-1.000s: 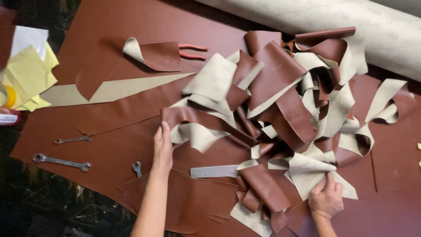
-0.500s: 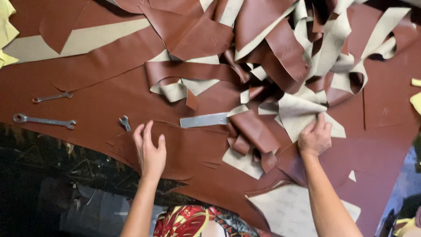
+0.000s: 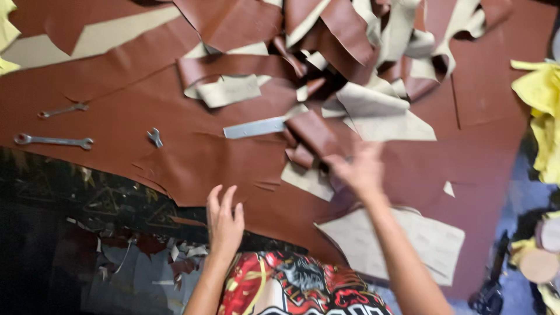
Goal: The person sorts through a large pile of brown leather scraps on a workbench. They repeatedly pick up individual pieces, unfold them to inspect the surface, and place them back into the pile or onto the table. The person also handles a paper pattern template, placing it on the leather and moving it aside.
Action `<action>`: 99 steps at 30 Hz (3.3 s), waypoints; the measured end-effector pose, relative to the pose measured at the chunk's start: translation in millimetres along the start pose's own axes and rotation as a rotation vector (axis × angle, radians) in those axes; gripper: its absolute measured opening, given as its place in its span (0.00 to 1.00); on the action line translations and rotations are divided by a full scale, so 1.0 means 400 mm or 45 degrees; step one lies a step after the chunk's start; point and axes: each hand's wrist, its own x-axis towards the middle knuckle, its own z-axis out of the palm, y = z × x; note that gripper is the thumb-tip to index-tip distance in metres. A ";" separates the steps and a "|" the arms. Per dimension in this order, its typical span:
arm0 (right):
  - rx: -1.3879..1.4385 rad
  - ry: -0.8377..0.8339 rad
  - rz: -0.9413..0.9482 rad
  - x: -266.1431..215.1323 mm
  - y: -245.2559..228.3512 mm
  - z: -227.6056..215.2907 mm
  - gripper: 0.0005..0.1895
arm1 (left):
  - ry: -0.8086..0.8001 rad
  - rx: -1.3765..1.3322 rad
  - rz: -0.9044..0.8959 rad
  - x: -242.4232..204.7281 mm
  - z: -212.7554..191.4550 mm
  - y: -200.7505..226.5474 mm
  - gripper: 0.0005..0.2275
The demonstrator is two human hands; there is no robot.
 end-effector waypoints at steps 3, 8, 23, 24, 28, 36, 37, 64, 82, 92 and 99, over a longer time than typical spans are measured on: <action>0.136 -0.701 0.429 0.000 -0.141 -0.006 0.59 | -0.034 0.000 0.092 -0.051 0.032 0.028 0.18; 0.263 -0.389 -0.039 0.088 -0.073 0.104 0.22 | -0.072 -0.081 0.075 -0.111 0.042 0.010 0.18; 1.348 0.410 0.326 0.360 0.669 -0.263 0.25 | 0.001 0.024 -0.028 -0.164 -0.008 -0.090 0.14; 1.249 0.357 0.166 0.327 0.685 -0.239 0.29 | 0.004 0.026 -0.005 -0.157 -0.004 -0.077 0.14; 0.426 0.080 0.231 0.090 0.630 -0.097 0.13 | -0.027 -0.035 0.020 -0.138 0.030 -0.040 0.14; 0.132 -0.342 0.557 -0.133 0.524 -0.077 0.35 | -0.096 0.552 -0.022 -0.092 0.060 -0.106 0.26; 0.133 -0.338 0.547 -0.132 0.538 -0.076 0.32 | -0.142 0.588 -0.035 -0.077 0.057 -0.129 0.27; 0.863 0.032 0.371 0.007 0.059 -0.292 0.18 | 0.102 0.356 -0.314 0.188 -0.226 -0.407 0.22; 0.221 -0.349 0.525 -0.025 -0.442 0.165 0.40 | 0.311 -0.840 -0.216 0.552 -0.504 -0.764 0.04; 0.700 -0.458 0.764 -0.095 -0.491 0.230 0.21 | 0.541 0.122 0.394 0.613 -0.487 -0.511 0.08; 1.045 -0.481 0.763 -0.245 -0.453 0.181 0.28 | 0.011 0.257 0.417 0.543 -0.311 -0.378 0.27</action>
